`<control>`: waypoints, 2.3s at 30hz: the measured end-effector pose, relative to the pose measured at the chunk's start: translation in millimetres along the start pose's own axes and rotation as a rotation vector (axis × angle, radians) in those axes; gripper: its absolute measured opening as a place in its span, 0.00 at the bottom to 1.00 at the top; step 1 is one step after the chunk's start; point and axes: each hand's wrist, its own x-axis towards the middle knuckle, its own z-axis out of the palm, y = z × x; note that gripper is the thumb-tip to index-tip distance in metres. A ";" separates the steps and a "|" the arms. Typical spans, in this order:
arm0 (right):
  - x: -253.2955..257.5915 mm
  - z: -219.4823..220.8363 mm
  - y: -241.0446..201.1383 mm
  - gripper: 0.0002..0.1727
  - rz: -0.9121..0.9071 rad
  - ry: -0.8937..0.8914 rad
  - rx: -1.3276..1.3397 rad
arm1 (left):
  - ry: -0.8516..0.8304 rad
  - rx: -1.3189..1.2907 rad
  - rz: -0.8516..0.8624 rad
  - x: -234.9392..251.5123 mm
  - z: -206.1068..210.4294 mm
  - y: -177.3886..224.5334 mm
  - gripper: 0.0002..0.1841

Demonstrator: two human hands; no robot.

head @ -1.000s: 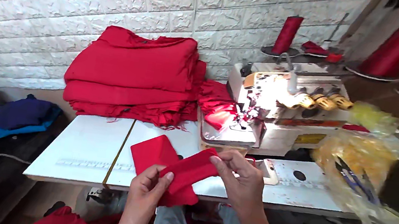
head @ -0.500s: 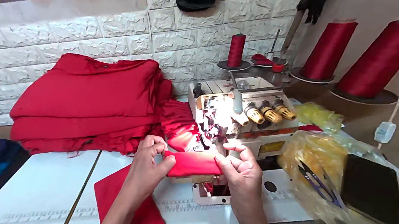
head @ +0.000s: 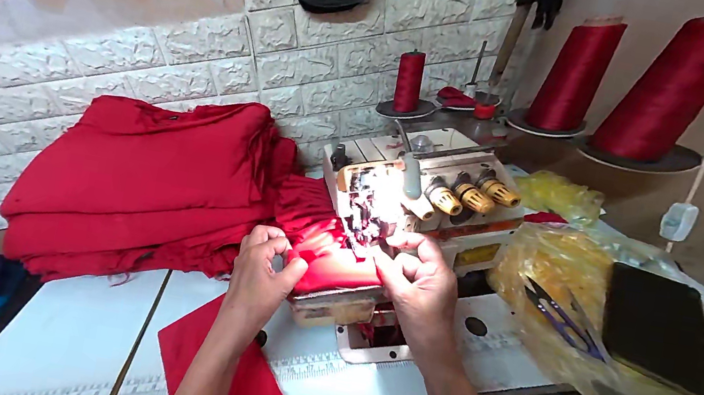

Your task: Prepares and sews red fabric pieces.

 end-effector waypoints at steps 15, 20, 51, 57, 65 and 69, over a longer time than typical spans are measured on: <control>-6.4 -0.4 7.0 0.14 -0.254 0.031 -0.539 | -0.002 0.069 -0.048 15.1 -0.2 -1.1 0.13; -9.9 -5.7 8.7 0.14 -0.289 0.037 -0.611 | -0.086 0.152 -0.102 27.6 -16.0 4.7 0.16; -31.7 -29.2 33.1 0.15 -0.153 -0.088 -0.482 | 0.601 0.618 0.096 120.9 -149.6 22.9 0.22; -31.3 -31.8 29.7 0.14 -0.135 -0.138 -0.439 | 0.543 0.684 -0.181 66.0 -175.4 4.1 0.19; -30.0 -31.3 26.4 0.14 -0.132 -0.143 -0.428 | 0.190 0.501 -0.368 -13.2 -139.2 -80.5 0.19; -29.7 -31.1 26.2 0.14 -0.118 -0.149 -0.434 | -0.144 0.533 -0.492 -26.1 -100.4 -100.9 0.16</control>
